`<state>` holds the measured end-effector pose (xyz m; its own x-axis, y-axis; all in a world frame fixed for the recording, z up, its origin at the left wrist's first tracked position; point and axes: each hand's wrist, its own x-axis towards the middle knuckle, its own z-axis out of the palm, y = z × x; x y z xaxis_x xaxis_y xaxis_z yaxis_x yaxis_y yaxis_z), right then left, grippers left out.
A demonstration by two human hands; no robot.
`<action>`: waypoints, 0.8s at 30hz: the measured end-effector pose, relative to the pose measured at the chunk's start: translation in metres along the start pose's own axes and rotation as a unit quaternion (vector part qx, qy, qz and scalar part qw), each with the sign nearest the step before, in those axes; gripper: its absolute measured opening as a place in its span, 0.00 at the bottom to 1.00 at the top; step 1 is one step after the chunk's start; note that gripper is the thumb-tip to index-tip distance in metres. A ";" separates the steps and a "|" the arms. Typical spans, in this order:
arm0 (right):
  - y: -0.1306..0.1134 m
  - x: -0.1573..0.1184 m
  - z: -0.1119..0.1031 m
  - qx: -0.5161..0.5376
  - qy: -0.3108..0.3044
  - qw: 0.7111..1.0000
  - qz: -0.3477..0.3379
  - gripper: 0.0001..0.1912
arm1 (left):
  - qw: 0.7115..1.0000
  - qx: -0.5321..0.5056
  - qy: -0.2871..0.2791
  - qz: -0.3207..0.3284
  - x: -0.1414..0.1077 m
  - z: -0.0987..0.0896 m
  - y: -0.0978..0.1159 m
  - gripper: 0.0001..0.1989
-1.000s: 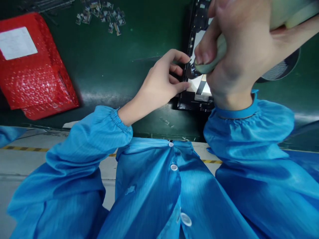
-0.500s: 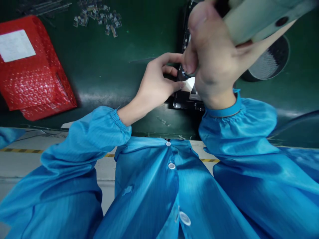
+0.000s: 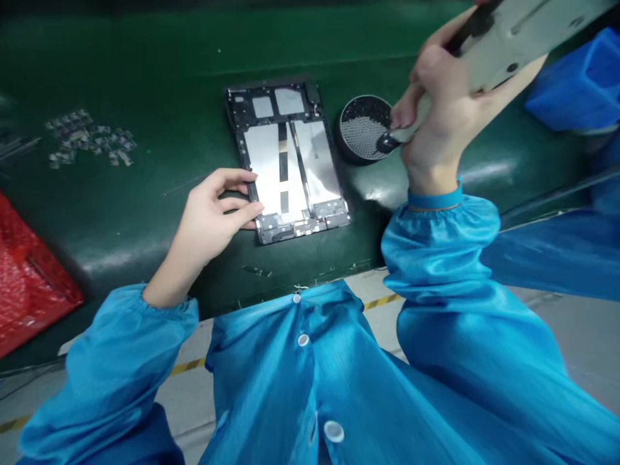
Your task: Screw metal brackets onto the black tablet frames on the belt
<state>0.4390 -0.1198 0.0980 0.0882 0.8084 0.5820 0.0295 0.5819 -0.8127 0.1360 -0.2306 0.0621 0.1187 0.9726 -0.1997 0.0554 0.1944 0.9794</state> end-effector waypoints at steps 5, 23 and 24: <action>0.036 0.010 -0.053 0.025 0.042 0.998 -0.035 0.27 | 1.000 0.007 0.012 -0.022 0.000 0.000 0.005 0.24; 0.044 0.010 -0.046 0.030 0.084 0.996 -0.025 0.48 | 0.998 0.064 0.006 -0.025 -0.007 0.000 0.010 0.17; 0.044 0.011 -0.046 0.023 0.084 0.996 -0.024 0.49 | 0.998 0.062 0.005 -0.024 -0.007 0.000 0.010 0.17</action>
<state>0.4866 -0.0896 0.0670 0.2538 0.7550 0.6046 -0.0066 0.6264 -0.7794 0.1356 -0.2354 0.0737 0.1039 0.9639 -0.2452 0.1837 0.2236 0.9572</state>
